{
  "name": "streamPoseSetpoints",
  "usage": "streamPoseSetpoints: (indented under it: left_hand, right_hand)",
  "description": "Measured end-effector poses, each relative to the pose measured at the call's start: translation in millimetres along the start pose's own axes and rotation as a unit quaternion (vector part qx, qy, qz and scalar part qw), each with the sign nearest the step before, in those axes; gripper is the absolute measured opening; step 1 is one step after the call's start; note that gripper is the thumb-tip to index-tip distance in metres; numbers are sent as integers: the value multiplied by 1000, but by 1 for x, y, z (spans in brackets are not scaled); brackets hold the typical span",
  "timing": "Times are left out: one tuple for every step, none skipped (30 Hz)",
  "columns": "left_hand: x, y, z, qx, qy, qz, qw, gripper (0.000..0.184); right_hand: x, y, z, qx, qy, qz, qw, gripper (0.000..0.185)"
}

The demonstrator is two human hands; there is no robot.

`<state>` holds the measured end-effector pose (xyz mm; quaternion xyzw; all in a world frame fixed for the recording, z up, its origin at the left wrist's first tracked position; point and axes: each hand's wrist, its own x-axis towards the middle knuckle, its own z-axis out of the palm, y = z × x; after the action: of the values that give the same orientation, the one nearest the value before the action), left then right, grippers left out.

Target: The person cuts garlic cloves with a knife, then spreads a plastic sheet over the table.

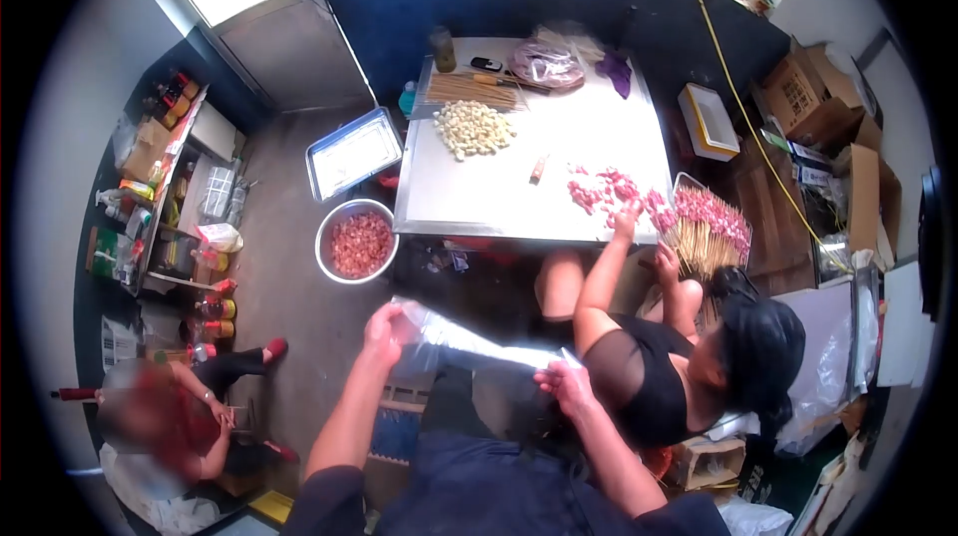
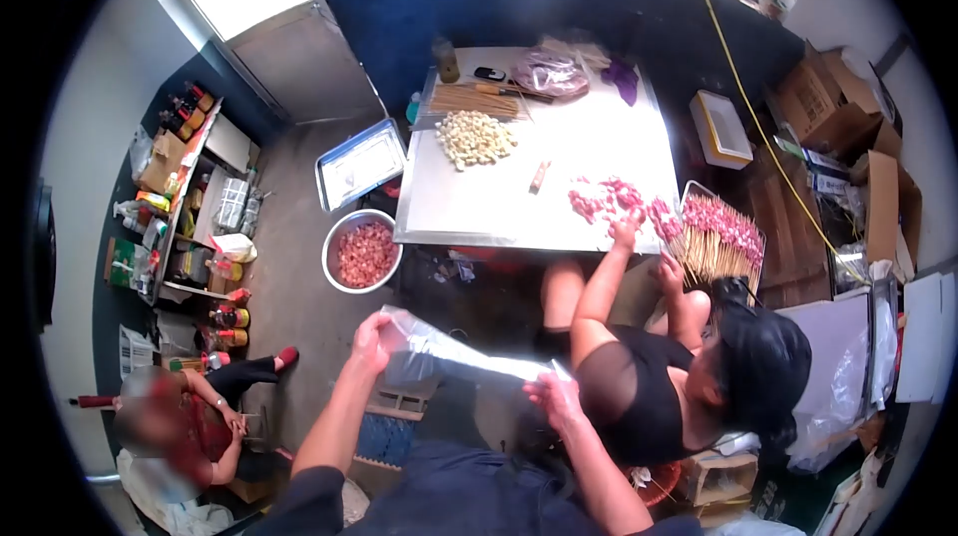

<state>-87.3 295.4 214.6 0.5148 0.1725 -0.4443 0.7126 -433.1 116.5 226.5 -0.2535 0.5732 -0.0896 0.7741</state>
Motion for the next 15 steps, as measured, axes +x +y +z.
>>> streamPoseSetpoints:
  left_hand:
    - [17, 21, 16, 13, -7, 3, 1000, 22]
    - [34, 45, 33, 26, -16, 10, 999, 22]
    - [63, 63, 38, 21, -46, 25, 998, 24]
    - [78, 86, 57, 27, -64, 25, 997, 25]
    - [90, 109, 75, 29, -66, 20, 997, 28]
    - [105, 129, 86, 53, -103, 31, 993, 35]
    - [113, 148, 99, 55, -128, 37, 990, 34]
    - [116, 167, 115, 54, -155, 48, 985, 34]
    - [109, 186, 133, 39, -168, 77, 982, 31]
    - [104, 199, 145, 25, -179, 105, 978, 29]
    - [123, 207, 131, -2, -235, 96, 967, 25]
    - [126, 212, 133, -3, -236, 97, 967, 25]
    - [128, 215, 132, -11, -213, 98, 972, 25]
    - [129, 217, 132, -19, -190, 98, 977, 24]
    - [132, 215, 124, -13, -217, 108, 970, 27]
  right_hand:
    - [15, -11, 18, 2, 4, -11, 1000, 23]
    - [24, -29, 41, -4, 31, -9, 999, 23]
    - [38, -48, 60, -14, 26, -33, 999, 23]
    - [49, -65, 75, -20, 23, -54, 998, 22]
    - [62, -83, 87, -19, 24, -80, 996, 23]
    - [71, -101, 99, -18, 25, -104, 994, 24]
    - [78, -121, 108, -5, 30, -114, 993, 26]
    - [85, -142, 120, 5, 33, -127, 991, 28]
    - [89, -159, 134, 27, 24, -163, 986, 27]
    - [88, -175, 148, 49, 15, -197, 979, 26]
    - [85, -191, 159, 49, 9, -218, 975, 24]
    - [90, -201, 165, 58, 2, -224, 973, 23]
    - [94, -208, 171, 66, -11, -230, 971, 23]
    - [97, -214, 175, 74, -23, -235, 969, 23]
    - [101, -214, 178, 76, -22, -232, 970, 23]
